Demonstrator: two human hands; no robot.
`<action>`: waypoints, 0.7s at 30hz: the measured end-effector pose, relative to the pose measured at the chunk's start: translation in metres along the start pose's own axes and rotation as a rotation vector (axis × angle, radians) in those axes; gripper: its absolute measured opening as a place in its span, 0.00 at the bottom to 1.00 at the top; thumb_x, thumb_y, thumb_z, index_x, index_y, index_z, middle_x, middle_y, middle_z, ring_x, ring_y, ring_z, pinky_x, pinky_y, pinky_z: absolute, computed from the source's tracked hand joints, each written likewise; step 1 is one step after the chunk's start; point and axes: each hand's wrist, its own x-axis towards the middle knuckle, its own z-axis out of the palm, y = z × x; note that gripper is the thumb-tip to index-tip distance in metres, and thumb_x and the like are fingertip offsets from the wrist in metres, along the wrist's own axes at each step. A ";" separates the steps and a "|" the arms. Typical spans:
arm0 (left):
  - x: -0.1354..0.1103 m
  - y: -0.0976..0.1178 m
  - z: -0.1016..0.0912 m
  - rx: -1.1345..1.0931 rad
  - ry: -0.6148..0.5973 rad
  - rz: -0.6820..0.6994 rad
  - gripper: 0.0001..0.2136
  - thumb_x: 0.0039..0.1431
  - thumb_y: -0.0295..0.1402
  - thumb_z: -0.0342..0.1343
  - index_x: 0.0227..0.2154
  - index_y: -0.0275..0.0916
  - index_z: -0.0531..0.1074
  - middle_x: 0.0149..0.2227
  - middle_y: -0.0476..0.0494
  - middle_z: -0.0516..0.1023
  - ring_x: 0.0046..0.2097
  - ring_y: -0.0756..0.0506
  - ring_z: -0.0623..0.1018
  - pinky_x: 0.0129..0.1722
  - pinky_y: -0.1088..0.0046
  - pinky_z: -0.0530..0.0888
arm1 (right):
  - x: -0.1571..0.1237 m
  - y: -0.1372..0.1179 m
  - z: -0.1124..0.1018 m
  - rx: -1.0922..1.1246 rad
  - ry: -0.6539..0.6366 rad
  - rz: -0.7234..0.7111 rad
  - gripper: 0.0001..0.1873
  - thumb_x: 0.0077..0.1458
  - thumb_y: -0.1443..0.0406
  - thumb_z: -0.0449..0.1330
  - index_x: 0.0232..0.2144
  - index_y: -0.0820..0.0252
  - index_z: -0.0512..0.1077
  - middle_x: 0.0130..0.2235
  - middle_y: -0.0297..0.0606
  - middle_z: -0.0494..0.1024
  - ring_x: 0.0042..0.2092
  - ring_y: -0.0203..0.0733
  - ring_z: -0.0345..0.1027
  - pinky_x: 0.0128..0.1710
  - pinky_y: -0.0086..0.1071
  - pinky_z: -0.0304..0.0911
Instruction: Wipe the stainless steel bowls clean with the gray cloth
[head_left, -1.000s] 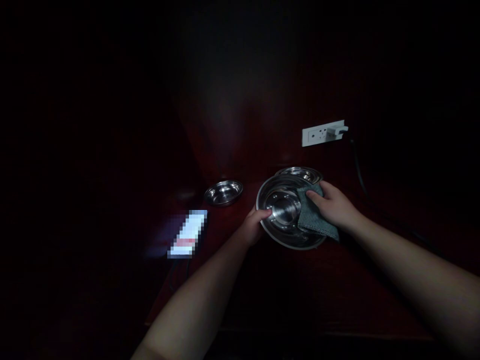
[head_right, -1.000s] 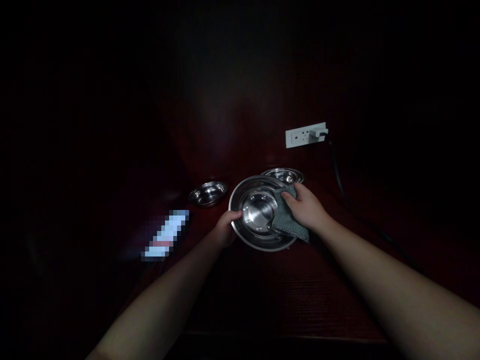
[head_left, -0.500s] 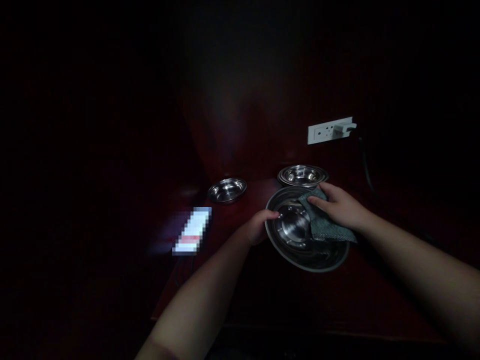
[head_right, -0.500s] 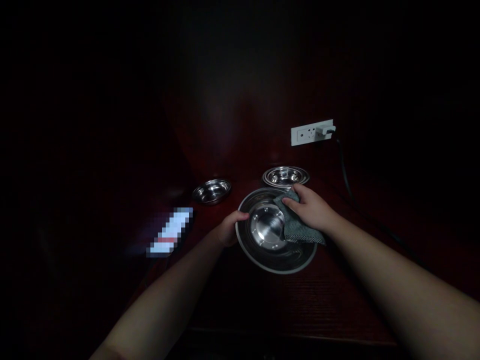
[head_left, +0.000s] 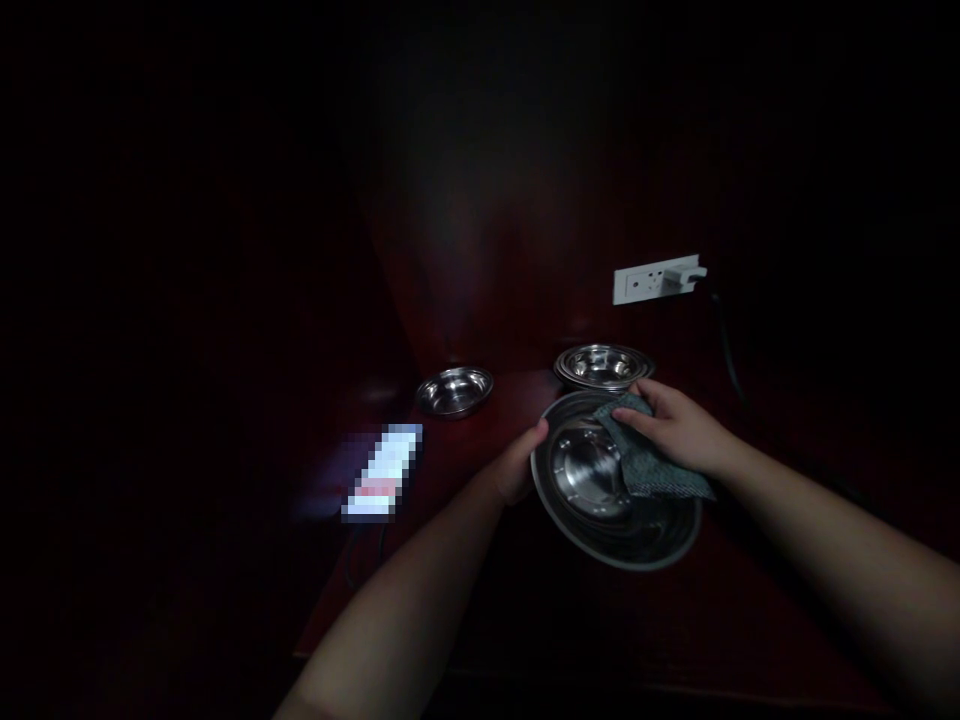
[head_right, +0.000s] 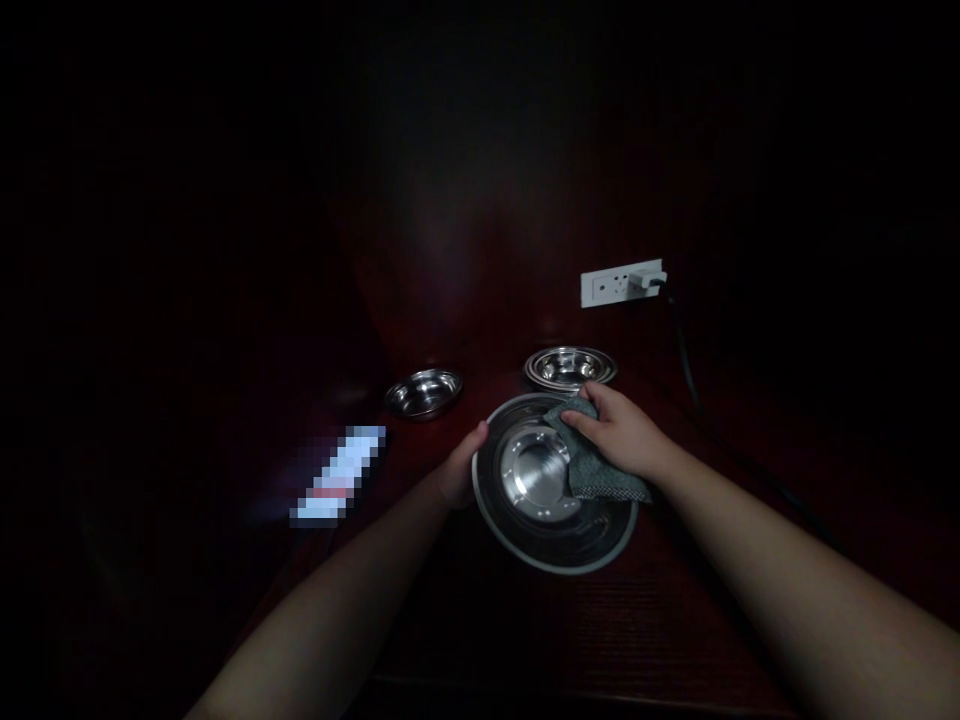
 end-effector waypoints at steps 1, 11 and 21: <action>0.001 0.000 0.000 -0.009 0.032 0.046 0.30 0.49 0.53 0.55 0.47 0.32 0.72 0.48 0.33 0.76 0.57 0.33 0.68 0.57 0.56 0.60 | 0.001 -0.001 -0.001 0.003 0.039 0.025 0.13 0.50 0.55 0.59 0.30 0.56 0.63 0.28 0.32 0.69 0.28 0.37 0.63 0.25 0.31 0.60; 0.003 -0.007 0.005 0.048 0.170 0.362 0.35 0.45 0.39 0.64 0.58 0.44 0.60 0.56 0.41 0.70 0.56 0.37 0.70 0.55 0.60 0.64 | 0.003 0.001 0.004 0.076 0.369 0.147 0.12 0.50 0.54 0.58 0.28 0.54 0.63 0.25 0.32 0.69 0.24 0.39 0.63 0.21 0.33 0.59; 0.003 -0.002 0.005 0.036 0.202 0.286 0.37 0.40 0.33 0.61 0.58 0.41 0.60 0.51 0.40 0.74 0.53 0.36 0.72 0.52 0.60 0.66 | 0.003 0.006 0.002 -0.051 0.296 0.066 0.12 0.52 0.54 0.55 0.32 0.55 0.66 0.28 0.37 0.74 0.27 0.40 0.67 0.23 0.33 0.62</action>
